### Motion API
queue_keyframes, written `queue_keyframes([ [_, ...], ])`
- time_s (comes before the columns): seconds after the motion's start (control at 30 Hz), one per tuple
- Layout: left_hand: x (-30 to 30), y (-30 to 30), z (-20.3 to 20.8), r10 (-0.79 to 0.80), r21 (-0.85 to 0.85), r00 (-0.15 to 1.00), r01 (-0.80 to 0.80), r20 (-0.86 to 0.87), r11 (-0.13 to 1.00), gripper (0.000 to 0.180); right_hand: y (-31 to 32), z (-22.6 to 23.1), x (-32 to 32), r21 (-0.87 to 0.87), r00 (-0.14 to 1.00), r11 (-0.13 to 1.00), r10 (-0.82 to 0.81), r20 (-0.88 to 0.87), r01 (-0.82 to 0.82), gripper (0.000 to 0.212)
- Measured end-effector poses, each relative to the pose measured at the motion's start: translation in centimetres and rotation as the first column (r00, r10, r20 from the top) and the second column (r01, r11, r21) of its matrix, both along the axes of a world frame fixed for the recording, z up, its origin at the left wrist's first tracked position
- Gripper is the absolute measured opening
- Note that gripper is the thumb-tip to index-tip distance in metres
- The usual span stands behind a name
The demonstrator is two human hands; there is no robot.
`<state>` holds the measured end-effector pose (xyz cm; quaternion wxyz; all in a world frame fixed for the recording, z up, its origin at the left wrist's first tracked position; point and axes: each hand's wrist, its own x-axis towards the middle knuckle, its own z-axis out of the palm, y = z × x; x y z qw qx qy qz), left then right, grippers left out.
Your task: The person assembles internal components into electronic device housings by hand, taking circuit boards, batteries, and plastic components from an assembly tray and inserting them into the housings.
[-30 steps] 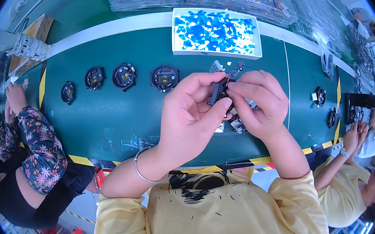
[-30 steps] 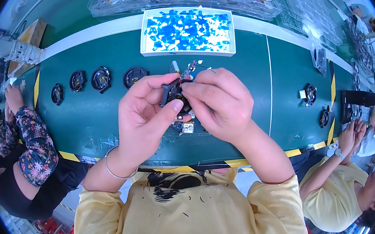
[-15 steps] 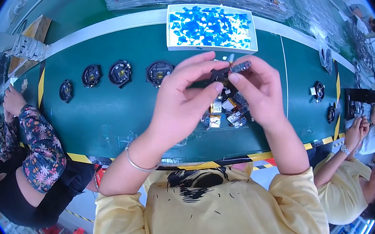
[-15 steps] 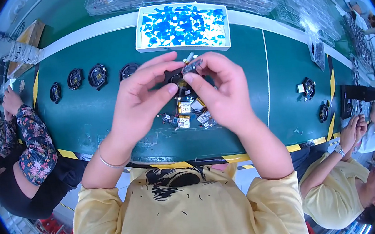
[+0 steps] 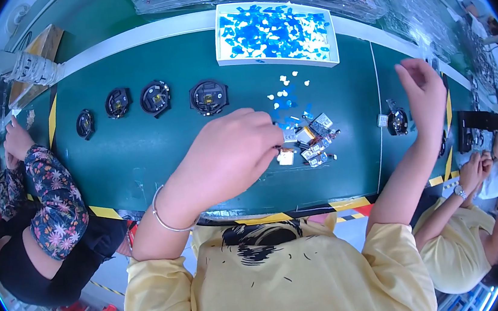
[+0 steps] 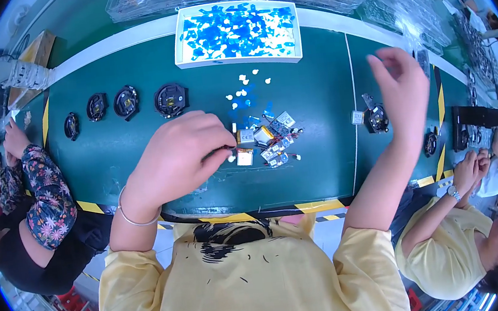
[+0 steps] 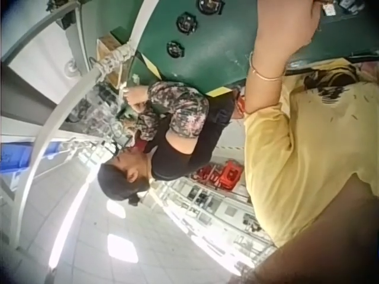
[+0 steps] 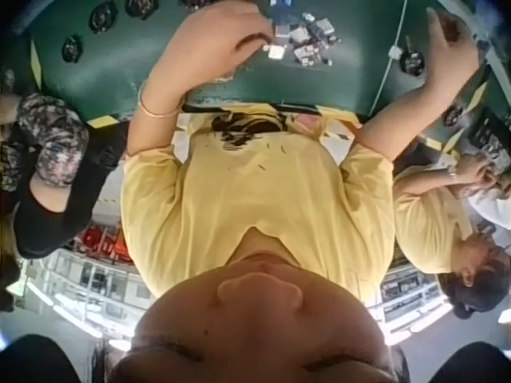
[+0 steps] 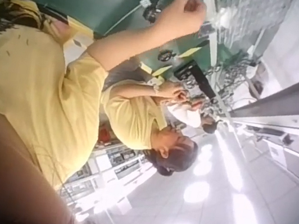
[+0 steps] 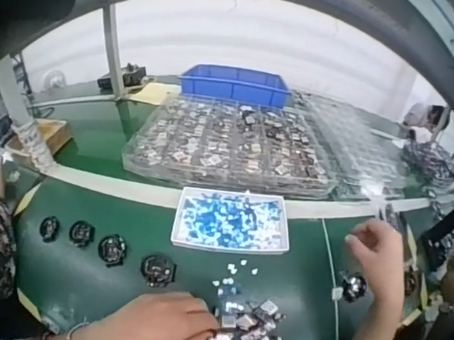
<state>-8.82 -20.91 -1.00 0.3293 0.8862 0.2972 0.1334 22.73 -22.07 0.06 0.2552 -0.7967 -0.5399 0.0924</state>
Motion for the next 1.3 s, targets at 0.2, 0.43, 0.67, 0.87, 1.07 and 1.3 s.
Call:
queue_keyframes([
  [0.2,0.2,0.0,-0.7,0.444,-0.647,0.861,-0.195,0.247,0.737,0.005,-1.3,0.1,-11.0,0.259,0.615,0.780,0.614,-0.495,-0.570,0.032],
  [0.43,0.8,-0.4,-1.4,0.452,-0.378,0.838,-0.329,0.306,0.866,0.013,-1.9,-1.8,-13.0,0.308,0.596,0.765,0.637,-0.489,-0.565,0.020],
  [0.67,0.7,-0.1,-0.7,0.428,-0.484,0.831,-0.229,0.354,0.845,0.011,-1.1,-1.6,-11.6,0.180,-0.061,0.869,0.171,-0.983,-0.462,0.010],
  [0.87,1.3,-0.8,-0.3,0.423,-0.600,0.834,-0.143,0.355,0.787,0.009,-1.3,-1.4,-11.4,0.157,0.007,0.863,0.183,-0.983,-0.480,0.012],
  [1.07,1.6,-1.1,-0.6,0.437,-0.580,0.791,-0.130,0.428,0.804,0.009,-1.9,-2.0,-12.3,0.346,0.509,0.786,0.603,-0.614,-0.513,0.012],
  [1.3,1.6,-1.2,-0.7,0.484,-0.612,0.784,-0.173,0.389,0.772,0.009,-1.3,-2.5,-12.4,0.326,0.442,0.886,0.450,-0.776,-0.329,0.012],
])
